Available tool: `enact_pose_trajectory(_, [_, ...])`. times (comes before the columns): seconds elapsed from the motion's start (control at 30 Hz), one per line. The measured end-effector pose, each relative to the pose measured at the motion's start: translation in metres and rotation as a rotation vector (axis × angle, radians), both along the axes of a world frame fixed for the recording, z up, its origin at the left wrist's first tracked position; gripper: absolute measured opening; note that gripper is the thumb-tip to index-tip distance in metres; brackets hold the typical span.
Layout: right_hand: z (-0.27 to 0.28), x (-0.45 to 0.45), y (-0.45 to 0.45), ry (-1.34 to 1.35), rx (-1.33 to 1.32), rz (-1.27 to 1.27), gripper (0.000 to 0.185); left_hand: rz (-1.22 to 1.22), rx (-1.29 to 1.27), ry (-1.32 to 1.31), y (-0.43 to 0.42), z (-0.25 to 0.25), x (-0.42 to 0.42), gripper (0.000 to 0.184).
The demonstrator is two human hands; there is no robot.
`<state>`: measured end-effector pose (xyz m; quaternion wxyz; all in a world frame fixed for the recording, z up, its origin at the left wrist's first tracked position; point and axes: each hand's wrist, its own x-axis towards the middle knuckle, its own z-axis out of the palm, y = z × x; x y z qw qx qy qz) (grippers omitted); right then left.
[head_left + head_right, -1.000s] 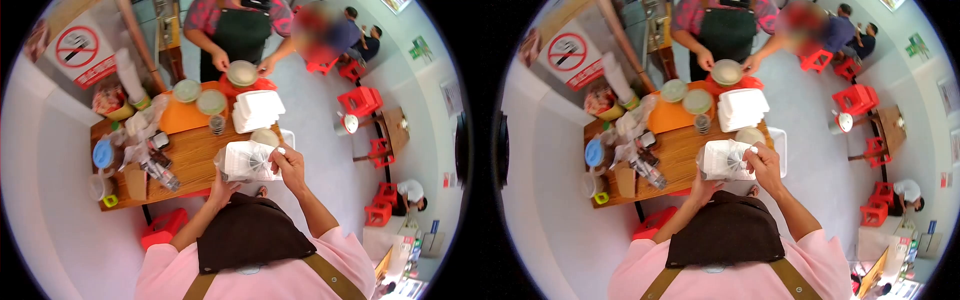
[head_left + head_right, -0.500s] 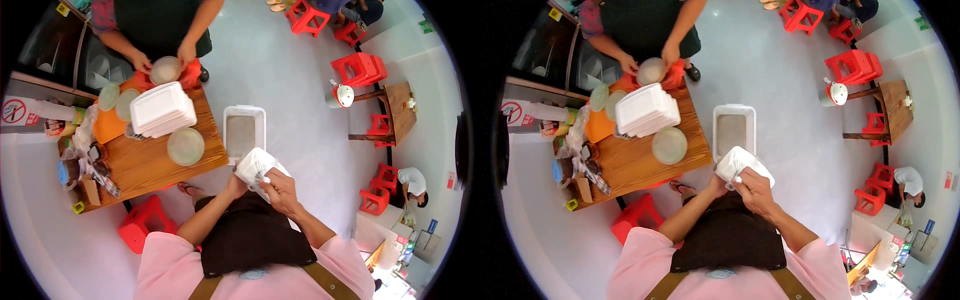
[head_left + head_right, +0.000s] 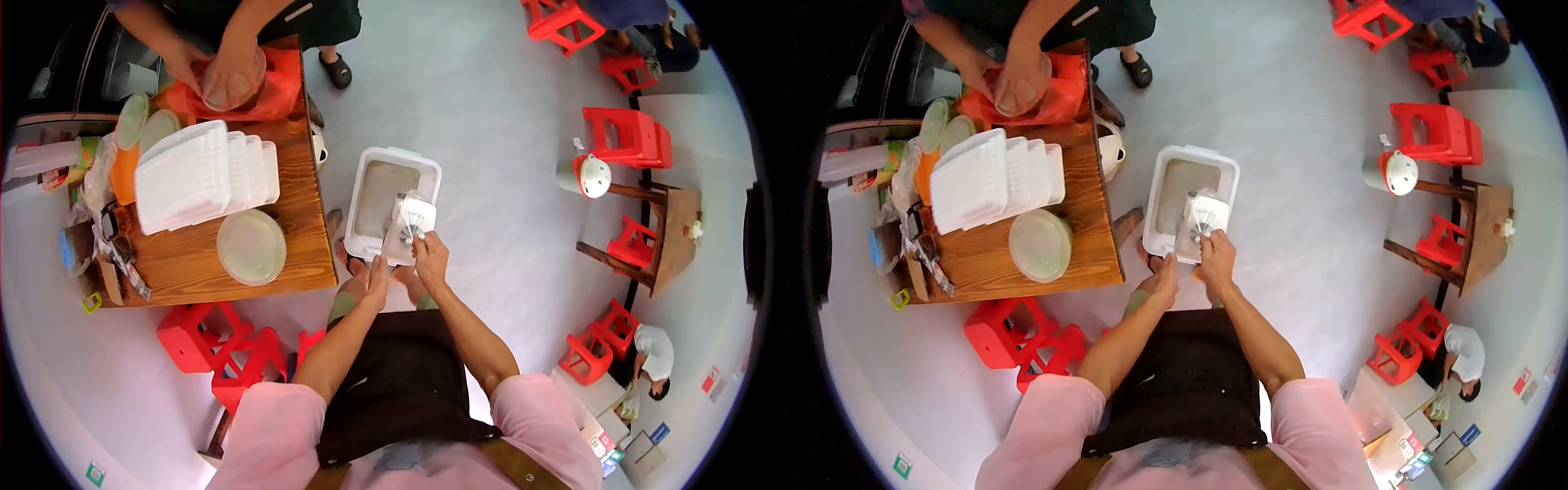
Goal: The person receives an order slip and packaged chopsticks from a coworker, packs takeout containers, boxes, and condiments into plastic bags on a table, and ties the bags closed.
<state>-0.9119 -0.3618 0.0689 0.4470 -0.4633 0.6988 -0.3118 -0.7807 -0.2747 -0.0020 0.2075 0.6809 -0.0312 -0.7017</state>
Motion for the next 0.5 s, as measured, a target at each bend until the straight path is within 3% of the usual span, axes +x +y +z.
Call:
enact_pose_trajectory(0.1, [-0.092, -0.001, -0.028, 0.251, -0.096, 0.177, 0.023, -0.089, -0.176, -0.108, 0.030, -0.044, 0.000, 0.074])
enact_pose_trajectory(0.13, [-0.117, 0.001, -0.038, 0.144, -0.034, 0.166, 0.021, -0.121, -0.253, -0.143, 0.041, -0.056, 0.001, 0.071])
enact_pose_trajectory(0.23, [-0.191, 0.001, -0.064, 0.185, -0.110, 0.284, 0.019, -0.249, -0.483, -0.239, 0.076, -0.090, 0.008, 0.062])
enact_pose_trajectory(0.33, [-0.271, 0.003, -0.088, 0.207, -0.133, 0.368, 0.018, -0.220, -0.306, -0.426, 0.076, -0.041, 0.016, 0.058])
enact_pose_trajectory(0.5, [-0.350, 0.011, -0.112, 0.190, -0.135, 0.474, 0.016, -0.469, -0.223, -0.691, 0.106, -0.046, 0.025, 0.056])
